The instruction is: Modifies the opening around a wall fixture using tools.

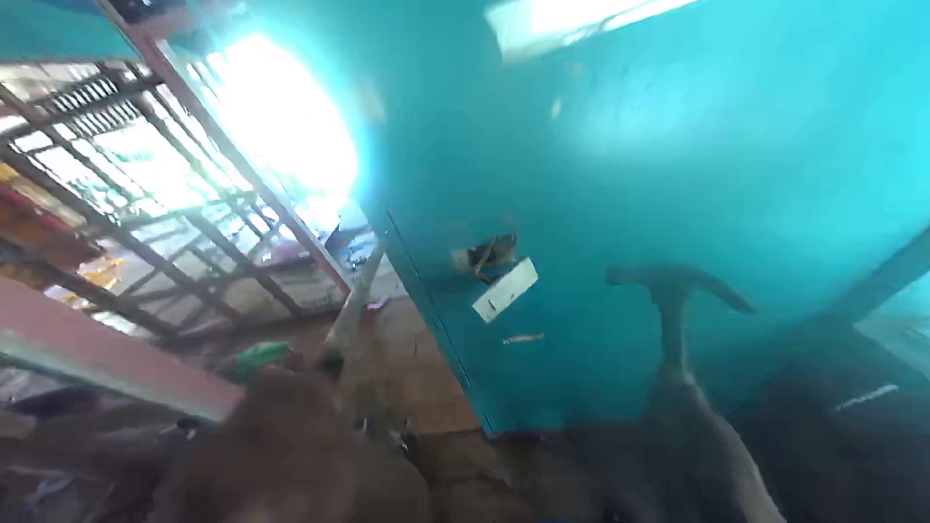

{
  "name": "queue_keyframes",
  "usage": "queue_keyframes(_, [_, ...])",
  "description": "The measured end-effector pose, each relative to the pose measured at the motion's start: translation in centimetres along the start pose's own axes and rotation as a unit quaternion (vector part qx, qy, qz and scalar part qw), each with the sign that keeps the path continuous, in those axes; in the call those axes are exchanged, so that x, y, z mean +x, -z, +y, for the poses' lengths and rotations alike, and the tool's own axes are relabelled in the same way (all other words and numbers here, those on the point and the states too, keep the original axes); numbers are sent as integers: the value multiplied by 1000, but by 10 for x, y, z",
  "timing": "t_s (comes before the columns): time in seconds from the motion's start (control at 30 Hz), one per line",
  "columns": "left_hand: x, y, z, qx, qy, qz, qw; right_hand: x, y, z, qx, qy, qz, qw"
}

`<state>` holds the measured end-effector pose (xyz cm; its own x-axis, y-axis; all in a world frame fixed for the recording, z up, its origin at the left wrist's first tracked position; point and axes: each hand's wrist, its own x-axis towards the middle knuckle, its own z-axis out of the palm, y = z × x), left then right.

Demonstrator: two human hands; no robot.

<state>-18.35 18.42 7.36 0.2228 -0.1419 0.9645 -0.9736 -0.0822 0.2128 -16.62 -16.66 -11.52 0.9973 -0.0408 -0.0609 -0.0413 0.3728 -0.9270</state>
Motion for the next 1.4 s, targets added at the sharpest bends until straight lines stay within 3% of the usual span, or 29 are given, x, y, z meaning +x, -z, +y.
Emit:
queue_keyframes(0.1, [6, -17, -54, -40, -78, 140, 986, -3, 19, 5, -5, -41, 20, 999])
queue_keyframes(0.33, [3, -54, -88, -48, -110, 247, 962, 8, 63, 11, -50, -111, 12, 992])
queue_keyframes(0.6, [7, -87, -102, -42, -103, 269, 957, 39, 90, -5, -68, -93, -26, 993])
queue_keyframes(0.83, [8, -102, -101, -5, -102, 269, 958, 68, 110, -18, -74, -52, -108, 990])
queue_keyframes(1.07, [6, -106, -100, 31, -115, 256, 959, 72, 79, -57, -129, -37, -103, 986])
queue_keyframes(1.23, [5, -94, -100, 21, -115, 245, 962, 73, 57, -76, -96, 16, -138, 986])
queue_keyframes(1.4, [5, -72, -105, -41, -112, 246, 962, 78, 28, -103, -149, 152, -214, 953])
